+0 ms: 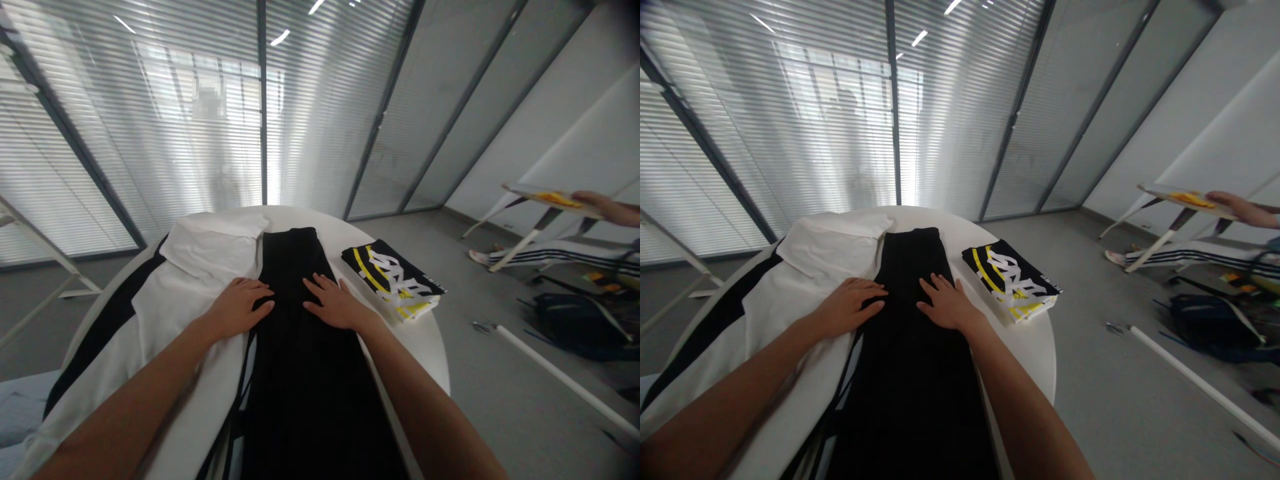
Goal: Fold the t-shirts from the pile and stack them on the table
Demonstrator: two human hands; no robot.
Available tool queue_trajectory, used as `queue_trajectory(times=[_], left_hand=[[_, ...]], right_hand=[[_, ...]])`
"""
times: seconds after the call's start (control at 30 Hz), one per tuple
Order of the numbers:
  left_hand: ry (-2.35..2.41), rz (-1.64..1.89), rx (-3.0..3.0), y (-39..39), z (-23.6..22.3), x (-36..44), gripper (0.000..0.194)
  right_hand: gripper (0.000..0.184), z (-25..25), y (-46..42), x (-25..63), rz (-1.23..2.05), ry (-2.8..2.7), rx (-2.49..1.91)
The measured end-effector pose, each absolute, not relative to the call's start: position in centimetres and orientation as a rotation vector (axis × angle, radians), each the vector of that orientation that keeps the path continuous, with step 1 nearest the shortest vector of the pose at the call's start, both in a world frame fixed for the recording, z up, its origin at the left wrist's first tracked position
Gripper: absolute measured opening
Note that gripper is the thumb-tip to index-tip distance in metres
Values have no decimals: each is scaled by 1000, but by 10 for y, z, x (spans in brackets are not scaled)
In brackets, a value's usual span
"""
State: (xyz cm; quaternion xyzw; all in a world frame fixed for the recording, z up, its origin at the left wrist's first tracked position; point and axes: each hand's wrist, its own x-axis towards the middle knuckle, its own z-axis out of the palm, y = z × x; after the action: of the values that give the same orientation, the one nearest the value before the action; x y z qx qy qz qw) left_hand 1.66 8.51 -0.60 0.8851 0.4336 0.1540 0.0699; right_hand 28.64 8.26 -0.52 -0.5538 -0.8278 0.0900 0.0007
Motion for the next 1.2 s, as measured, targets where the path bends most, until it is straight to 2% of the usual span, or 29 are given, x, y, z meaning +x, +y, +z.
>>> queue_trajectory(times=[0.2,0.33,0.47,0.7,0.8,1.1,1.2], left_hand=[[1336,588,2665,86,-16,18,45],[1339,495,2699,88,-20,19,45],[1320,547,2642,89,-14,19,38],[1410,514,2695,90,-24,20,43],[1384,493,2682,91,-21,20,37],[1512,684,2606,91,-28,23,40],[1442,663,2604,92,-27,21,34]], right_hand=[[58,-5,86,284,93,-2417,-1746],[59,-15,89,284,114,-2494,-1763],[55,-8,89,284,60,-2435,-1761],[49,-6,89,281,0,-2409,-1748],[47,-6,89,281,-6,-2409,-1772],[42,-10,93,282,-48,-2327,-1791],[39,-11,95,283,-41,-2278,-1813]])
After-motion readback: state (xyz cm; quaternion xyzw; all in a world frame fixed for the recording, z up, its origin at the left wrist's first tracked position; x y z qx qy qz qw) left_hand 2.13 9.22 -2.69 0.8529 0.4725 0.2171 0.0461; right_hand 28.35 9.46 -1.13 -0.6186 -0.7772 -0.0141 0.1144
